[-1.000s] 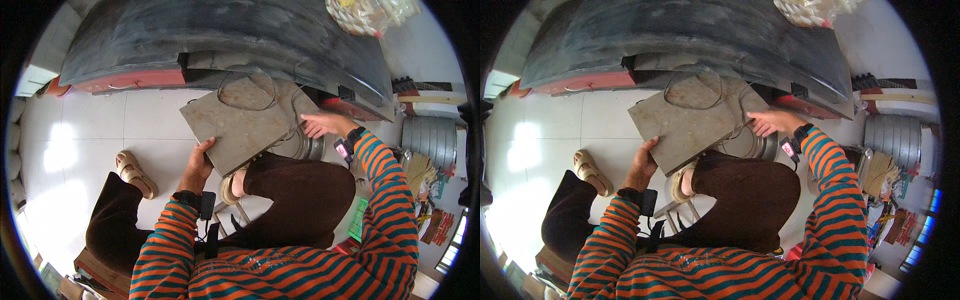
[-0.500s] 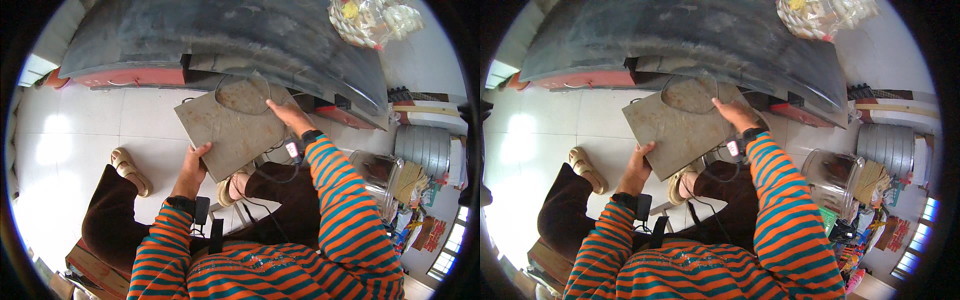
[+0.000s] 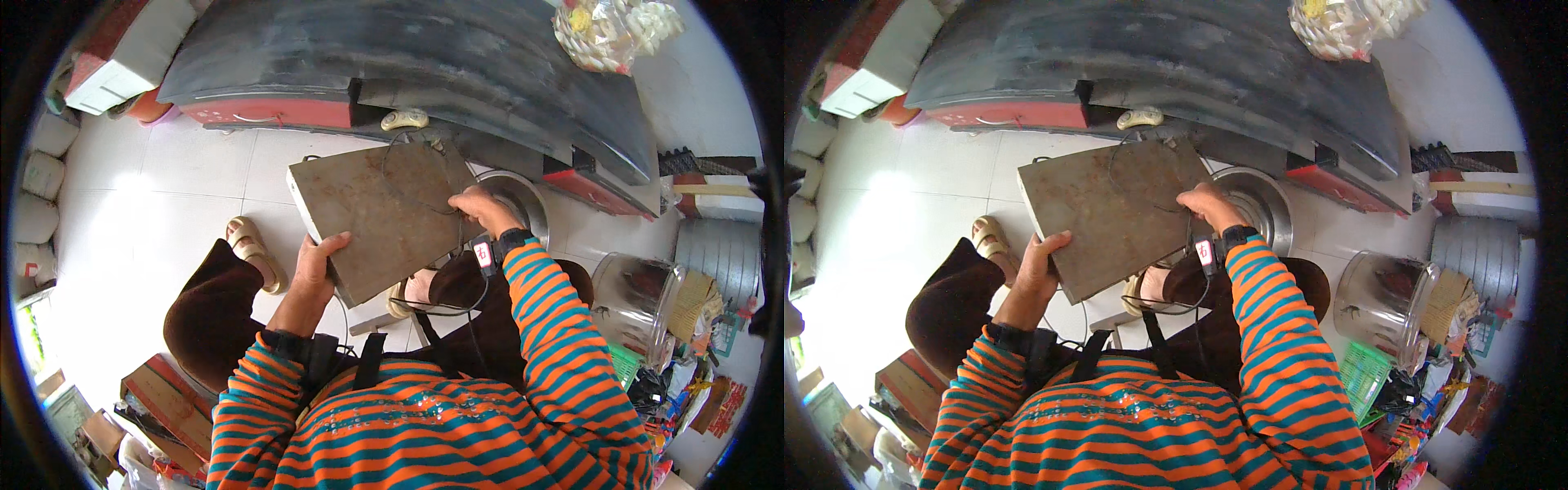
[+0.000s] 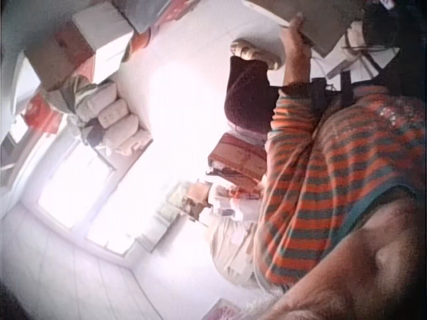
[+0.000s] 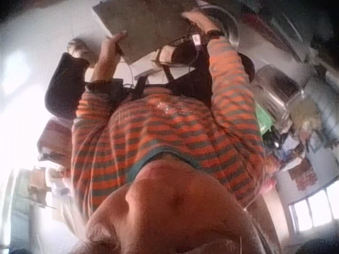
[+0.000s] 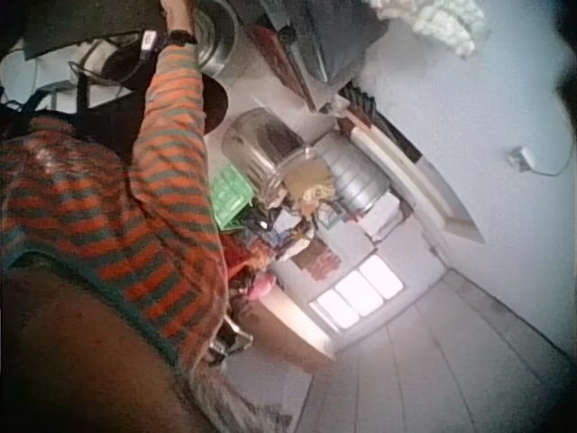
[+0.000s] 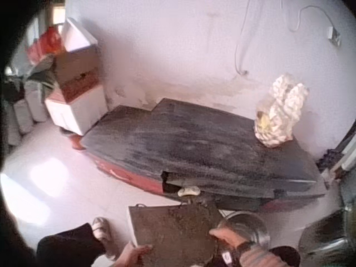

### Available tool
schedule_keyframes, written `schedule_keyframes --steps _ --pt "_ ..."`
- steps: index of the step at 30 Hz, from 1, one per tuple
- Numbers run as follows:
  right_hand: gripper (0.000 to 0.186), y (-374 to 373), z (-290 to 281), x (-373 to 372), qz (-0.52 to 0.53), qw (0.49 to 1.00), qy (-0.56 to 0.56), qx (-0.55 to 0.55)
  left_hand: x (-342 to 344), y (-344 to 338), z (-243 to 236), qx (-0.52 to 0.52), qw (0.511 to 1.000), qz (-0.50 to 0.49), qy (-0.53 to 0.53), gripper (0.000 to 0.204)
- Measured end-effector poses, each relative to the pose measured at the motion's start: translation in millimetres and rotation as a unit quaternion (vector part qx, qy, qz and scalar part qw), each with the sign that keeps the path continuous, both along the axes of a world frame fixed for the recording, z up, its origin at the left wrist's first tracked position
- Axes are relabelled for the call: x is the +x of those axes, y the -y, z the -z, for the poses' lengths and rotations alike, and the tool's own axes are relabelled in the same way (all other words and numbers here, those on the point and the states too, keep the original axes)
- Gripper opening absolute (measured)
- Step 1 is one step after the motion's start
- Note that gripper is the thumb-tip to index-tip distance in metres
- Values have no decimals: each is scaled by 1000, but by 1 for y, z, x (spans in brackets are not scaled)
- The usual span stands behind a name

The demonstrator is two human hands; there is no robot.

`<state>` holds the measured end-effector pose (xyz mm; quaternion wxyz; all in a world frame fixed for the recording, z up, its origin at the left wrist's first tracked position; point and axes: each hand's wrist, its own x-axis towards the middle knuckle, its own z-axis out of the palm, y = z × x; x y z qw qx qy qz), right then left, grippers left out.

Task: The person wipes a dark countertop with a cloth, moves a plastic bag of garlic aside, and cleans the front edge of the counter. They then remove a metal lid and a flat metal plate from a drawer, place them on the floor, and continue wiping the counter. The cloth is rinsed in a metal bowl and wrung out before further wiping.

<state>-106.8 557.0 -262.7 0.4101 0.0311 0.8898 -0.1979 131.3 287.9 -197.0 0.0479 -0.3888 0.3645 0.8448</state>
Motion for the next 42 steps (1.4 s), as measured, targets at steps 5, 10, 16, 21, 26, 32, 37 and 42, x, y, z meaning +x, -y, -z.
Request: schedule_keyframes --steps 5,10,16,21,26,32,37,42 --pt "18 20 -26 40 84 975 111 -173 28 19 -32 -37 999 -16 2 53" --pt "15 51 -57 70 77 948 121 -285 49 35 -41 -33 998 -44 -6 52" --pt "11 107 -107 89 -48 931 113 -344 73 61 -57 -70 995 -77 5 44" --pt "12 158 -155 104 -158 895 127 -397 94 71 -85 -74 979 -184 -48 46" --pt "13 202 -191 131 -257 887 69 -377 133 75 -107 -79 960 -262 -63 49" --pt "13 235 -243 160 -311 846 38 -431 172 64 -126 -96 917 -357 -151 52" --pt "14 280 -295 174 -415 781 -61 -462 195 67 -146 -107 873 -438 -185 47" --pt "23 303 -353 203 -498 682 -144 -516 209 65 -170 -80 829 -507 -221 36"
